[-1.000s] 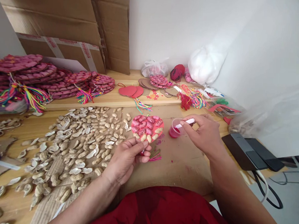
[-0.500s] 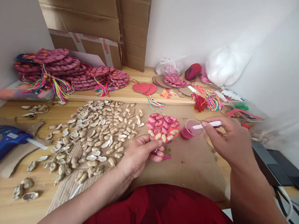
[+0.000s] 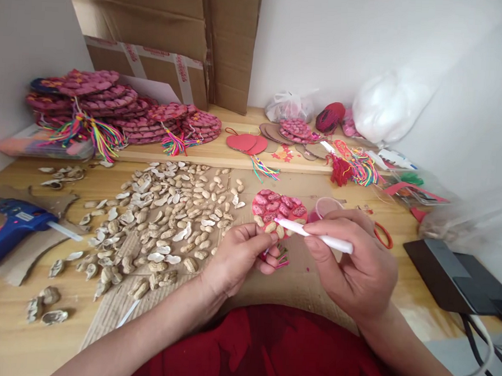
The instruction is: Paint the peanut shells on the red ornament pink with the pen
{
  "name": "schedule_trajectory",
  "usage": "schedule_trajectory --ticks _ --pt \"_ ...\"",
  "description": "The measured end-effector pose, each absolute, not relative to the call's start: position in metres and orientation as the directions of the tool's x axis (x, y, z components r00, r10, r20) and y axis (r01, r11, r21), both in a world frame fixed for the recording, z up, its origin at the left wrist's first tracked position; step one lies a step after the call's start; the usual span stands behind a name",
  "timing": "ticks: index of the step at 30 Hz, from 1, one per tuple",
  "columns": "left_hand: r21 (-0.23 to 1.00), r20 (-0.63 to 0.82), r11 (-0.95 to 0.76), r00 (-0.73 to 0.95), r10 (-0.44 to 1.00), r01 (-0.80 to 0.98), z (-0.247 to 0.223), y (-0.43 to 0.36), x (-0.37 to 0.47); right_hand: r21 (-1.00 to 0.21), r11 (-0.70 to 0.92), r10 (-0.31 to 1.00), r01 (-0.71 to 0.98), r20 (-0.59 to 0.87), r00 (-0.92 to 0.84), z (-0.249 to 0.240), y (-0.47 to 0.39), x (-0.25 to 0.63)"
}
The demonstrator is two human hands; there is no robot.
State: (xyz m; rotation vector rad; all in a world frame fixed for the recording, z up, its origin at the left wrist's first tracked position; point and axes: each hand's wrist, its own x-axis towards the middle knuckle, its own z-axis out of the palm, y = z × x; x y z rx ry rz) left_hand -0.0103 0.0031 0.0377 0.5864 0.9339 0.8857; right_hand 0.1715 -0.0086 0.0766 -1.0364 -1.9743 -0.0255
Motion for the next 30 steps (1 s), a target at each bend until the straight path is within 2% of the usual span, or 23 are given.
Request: schedule_trajectory --ticks 11,25,30 --pt "0.816 -0.395 0.470 0.269 0.878 -0.336 0.0359 0.0013 -0.0100 -0.383 0.637 0.693 0.669 0.664 -0.280 0.0759 -0.0041 0.1679" --pt "0.801 -0.423 0.499 0.278 0.862 -0.329 0.0364 0.0021 -0.0093 -0.346 0.605 0.685 0.717 0.686 -0.247 0.0820 -0.0020 0.1712" --pt "0.810 -0.419 0.492 0.273 0.866 -0.318 0.0354 0.0018 -0.0090 -0.389 0.615 0.695 0.686 0.678 -0.238 0.0824 -0.0017 0.1702"
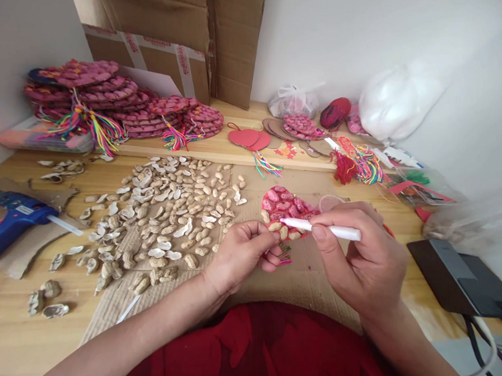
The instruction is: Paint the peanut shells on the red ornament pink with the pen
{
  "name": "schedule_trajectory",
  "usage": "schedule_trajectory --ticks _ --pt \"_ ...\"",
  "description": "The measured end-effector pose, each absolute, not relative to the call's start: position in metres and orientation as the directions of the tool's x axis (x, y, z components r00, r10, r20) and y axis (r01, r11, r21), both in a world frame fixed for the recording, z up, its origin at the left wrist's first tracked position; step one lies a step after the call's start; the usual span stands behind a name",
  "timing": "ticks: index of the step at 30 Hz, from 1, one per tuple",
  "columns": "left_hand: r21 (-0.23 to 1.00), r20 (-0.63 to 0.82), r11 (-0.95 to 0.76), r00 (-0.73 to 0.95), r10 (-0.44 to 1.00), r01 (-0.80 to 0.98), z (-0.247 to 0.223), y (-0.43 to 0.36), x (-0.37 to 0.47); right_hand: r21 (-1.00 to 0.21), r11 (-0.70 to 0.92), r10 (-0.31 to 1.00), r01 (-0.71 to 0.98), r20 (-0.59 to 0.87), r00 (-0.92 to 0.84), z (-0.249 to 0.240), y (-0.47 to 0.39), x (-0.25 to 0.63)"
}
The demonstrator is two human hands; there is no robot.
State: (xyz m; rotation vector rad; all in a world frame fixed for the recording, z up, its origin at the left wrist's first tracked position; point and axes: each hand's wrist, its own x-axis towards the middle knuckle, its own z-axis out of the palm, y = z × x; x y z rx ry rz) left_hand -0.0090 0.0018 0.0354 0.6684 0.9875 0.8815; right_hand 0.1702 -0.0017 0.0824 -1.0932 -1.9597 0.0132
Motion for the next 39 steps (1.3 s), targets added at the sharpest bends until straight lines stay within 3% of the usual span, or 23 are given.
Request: schedule_trajectory --ticks 6,15,39 --pt "0.808 -0.426 0.494 0.261 0.866 -0.321 0.0372 0.0021 -0.0092 -0.346 0.623 0.681 0.702 0.681 -0.269 0.0814 -0.0001 0.1711" --pt "0.790 -0.436 0.512 0.279 0.856 -0.337 0.0358 0.0030 -0.0097 -0.444 0.608 0.730 0.659 0.639 -0.242 0.0798 0.0025 0.1723" --pt "0.773 -0.438 0.519 0.285 0.853 -0.366 0.0354 0.0040 -0.0107 -0.475 0.625 0.727 0.619 0.643 -0.241 0.0776 0.0044 0.1704"
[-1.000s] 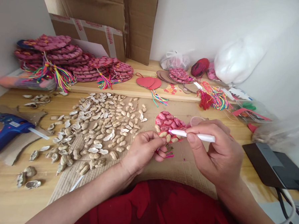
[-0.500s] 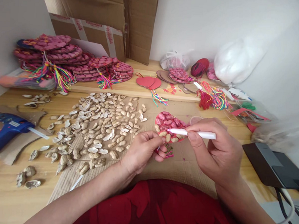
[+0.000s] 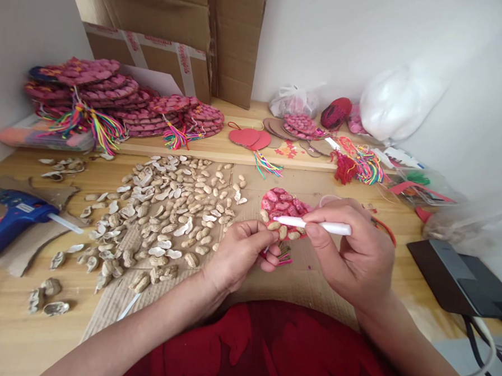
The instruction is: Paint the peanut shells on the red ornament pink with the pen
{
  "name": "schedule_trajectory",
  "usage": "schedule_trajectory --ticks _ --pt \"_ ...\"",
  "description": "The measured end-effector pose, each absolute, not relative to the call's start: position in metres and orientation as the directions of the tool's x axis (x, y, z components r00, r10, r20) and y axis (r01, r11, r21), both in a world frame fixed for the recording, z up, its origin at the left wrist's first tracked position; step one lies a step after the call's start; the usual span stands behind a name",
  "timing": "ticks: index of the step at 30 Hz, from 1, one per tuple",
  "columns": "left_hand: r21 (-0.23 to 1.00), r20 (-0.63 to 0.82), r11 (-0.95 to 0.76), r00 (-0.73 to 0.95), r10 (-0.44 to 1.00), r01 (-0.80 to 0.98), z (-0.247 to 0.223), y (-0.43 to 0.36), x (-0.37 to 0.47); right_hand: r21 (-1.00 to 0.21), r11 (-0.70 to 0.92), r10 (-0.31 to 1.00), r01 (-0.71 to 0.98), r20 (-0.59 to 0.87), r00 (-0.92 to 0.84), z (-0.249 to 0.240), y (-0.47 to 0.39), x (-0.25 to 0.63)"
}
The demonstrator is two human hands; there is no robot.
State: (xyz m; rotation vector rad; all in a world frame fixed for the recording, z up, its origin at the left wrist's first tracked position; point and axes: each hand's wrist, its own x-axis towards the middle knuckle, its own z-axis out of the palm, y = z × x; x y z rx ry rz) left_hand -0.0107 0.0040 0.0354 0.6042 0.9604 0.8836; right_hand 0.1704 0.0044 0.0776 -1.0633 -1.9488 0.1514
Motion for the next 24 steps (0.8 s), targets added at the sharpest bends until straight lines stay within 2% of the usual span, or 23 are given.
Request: schedule_trajectory --ticks 9,14,19,24 --pt "0.770 -0.440 0.523 0.289 0.850 -0.367 0.0355 0.0037 -0.0106 -0.478 0.617 0.728 0.626 0.648 -0.223 0.0783 0.0039 0.1699" --pt "0.761 -0.442 0.526 0.289 0.849 -0.380 0.0350 0.0038 -0.0107 -0.424 0.604 0.709 0.675 0.673 -0.211 0.0776 0.0041 0.1704" --pt "0.771 -0.434 0.518 0.290 0.853 -0.372 0.0353 0.0042 -0.0113 -0.486 0.610 0.728 0.626 0.655 -0.201 0.0778 0.0043 0.1702" --pt "0.766 -0.435 0.520 0.291 0.852 -0.377 0.0349 0.0045 -0.0119 -0.432 0.603 0.711 0.670 0.671 -0.207 0.0780 0.0052 0.1720"
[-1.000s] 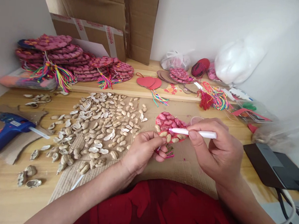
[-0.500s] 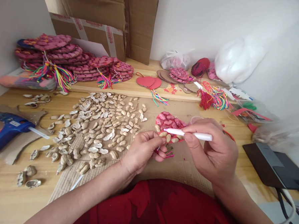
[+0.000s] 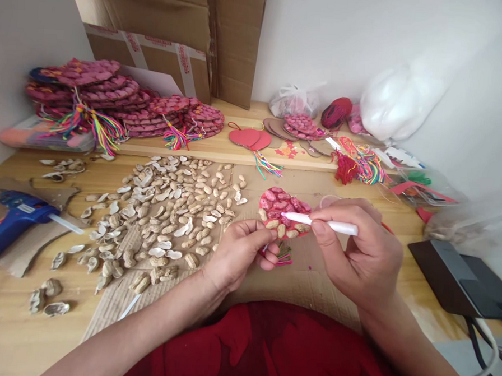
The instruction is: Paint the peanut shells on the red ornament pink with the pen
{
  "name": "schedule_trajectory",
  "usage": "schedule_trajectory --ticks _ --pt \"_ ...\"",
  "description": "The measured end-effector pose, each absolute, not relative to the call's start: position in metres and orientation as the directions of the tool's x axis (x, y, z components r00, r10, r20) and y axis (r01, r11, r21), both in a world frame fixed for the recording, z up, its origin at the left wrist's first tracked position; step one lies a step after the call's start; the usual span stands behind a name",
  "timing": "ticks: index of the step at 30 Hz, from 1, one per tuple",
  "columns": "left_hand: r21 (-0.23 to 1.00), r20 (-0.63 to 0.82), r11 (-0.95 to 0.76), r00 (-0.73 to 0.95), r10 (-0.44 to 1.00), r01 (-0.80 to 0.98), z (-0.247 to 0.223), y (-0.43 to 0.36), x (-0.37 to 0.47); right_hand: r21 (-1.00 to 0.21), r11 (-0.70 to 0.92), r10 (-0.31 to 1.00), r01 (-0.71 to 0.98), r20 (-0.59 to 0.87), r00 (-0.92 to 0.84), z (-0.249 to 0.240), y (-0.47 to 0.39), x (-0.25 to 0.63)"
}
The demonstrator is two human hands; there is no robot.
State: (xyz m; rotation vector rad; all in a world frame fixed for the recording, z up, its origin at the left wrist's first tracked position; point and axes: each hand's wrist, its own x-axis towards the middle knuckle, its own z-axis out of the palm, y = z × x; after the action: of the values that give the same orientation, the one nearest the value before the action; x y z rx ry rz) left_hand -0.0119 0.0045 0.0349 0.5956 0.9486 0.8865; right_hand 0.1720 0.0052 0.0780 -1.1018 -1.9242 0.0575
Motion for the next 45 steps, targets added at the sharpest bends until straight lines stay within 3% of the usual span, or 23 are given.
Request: schedule_trajectory --ticks 5,16,26,30,34,37,41,45 --pt "0.776 -0.433 0.516 0.287 0.854 -0.363 0.035 0.004 -0.012 -0.488 0.615 0.739 0.620 0.632 -0.235 0.078 0.006 0.176" --pt "0.820 -0.410 0.478 0.261 0.874 -0.315 0.036 0.005 -0.011 -0.420 0.629 0.730 0.654 0.607 -0.313 0.085 0.009 0.178" --pt "0.795 -0.434 0.505 0.268 0.860 -0.335 0.035 0.005 -0.011 -0.453 0.626 0.739 0.635 0.605 -0.297 0.083 0.011 0.180" --pt "0.757 -0.441 0.519 0.277 0.854 -0.396 0.031 0.006 -0.012 -0.473 0.607 0.718 0.638 0.671 -0.186 0.087 0.009 0.182" --pt "0.724 -0.445 0.526 0.280 0.851 -0.447 0.028 0.008 -0.013 -0.493 0.527 0.663 0.692 0.748 0.027 0.093 0.011 0.205" --pt "0.712 -0.455 0.538 0.288 0.843 -0.451 0.027 0.009 -0.013 -0.510 0.393 0.686 0.765 0.717 0.126 0.091 0.017 0.231" --pt "0.710 -0.458 0.544 0.293 0.839 -0.448 0.024 0.009 -0.013 -0.393 0.240 0.807 0.887 0.589 0.043 0.082 0.028 0.251" --pt "0.711 -0.460 0.543 0.288 0.840 -0.448 0.022 0.009 -0.014 -0.365 0.217 0.856 0.905 0.516 0.003 0.072 0.036 0.249"
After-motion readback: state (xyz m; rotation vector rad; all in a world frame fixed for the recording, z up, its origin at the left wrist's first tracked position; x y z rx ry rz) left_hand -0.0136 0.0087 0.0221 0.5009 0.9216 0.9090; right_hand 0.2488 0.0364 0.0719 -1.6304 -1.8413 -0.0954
